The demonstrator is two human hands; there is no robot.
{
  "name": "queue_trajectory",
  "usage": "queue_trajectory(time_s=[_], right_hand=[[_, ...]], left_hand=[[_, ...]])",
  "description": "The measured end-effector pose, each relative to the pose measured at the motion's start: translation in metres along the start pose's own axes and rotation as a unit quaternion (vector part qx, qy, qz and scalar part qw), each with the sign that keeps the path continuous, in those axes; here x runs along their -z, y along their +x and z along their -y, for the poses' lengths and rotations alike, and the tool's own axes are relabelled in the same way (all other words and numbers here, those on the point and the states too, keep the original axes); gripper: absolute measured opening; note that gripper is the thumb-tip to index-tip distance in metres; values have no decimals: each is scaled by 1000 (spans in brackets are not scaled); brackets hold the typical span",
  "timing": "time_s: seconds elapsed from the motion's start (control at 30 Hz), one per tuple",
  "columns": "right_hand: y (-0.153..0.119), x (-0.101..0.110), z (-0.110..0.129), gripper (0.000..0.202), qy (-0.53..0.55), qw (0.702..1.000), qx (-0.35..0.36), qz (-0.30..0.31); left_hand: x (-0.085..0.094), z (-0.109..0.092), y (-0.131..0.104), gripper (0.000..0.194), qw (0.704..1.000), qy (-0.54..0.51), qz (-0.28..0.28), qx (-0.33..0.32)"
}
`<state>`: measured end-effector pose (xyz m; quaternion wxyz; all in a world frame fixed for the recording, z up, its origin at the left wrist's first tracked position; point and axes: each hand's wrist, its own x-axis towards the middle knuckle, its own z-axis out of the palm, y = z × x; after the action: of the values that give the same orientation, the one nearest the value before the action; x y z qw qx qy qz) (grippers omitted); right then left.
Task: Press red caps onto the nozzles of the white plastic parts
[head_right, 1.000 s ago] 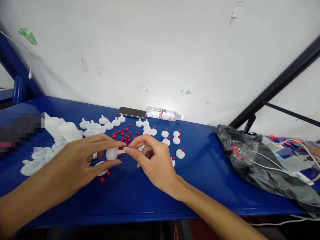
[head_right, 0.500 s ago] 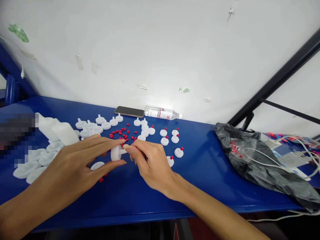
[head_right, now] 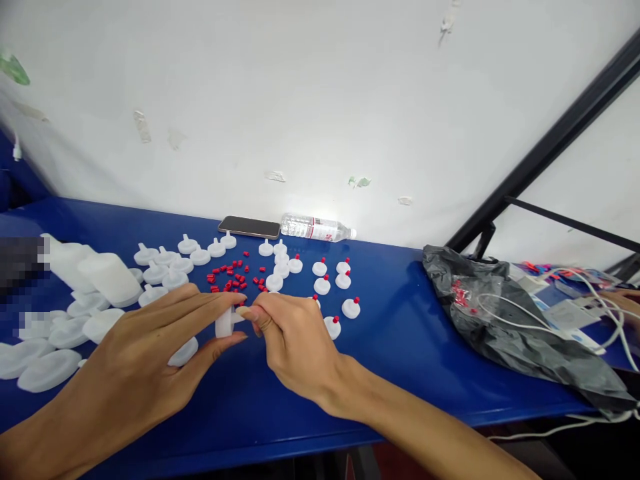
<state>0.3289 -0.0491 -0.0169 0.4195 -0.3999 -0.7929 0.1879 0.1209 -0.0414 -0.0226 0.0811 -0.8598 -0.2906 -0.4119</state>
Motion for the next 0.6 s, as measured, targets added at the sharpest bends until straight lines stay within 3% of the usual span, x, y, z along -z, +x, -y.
queue_trajectory(time_s=[0.17, 0.27, 0.37, 0.47, 0.6], right_hand=[[-3, -1, -1, 36, -43, 998, 38, -19], [-6, -4, -2, 33, -70, 996, 53, -24], [-4, -7, -6, 36, -84, 996, 39, -17], [3, -2, -7, 41, -75, 997, 17, 28], [16, 21, 0, 54, -92, 987, -49, 125]], left_hand=[[1, -3, 0, 11, 1000, -25, 0, 19], [-1, -3, -1, 15, 999, -18, -8, 29], [-4, 2, -3, 21, 999, -13, 19, 37], [-4, 12, -3, 33, 997, -5, 63, 48], [15, 26, -5, 61, 995, 47, 51, 66]])
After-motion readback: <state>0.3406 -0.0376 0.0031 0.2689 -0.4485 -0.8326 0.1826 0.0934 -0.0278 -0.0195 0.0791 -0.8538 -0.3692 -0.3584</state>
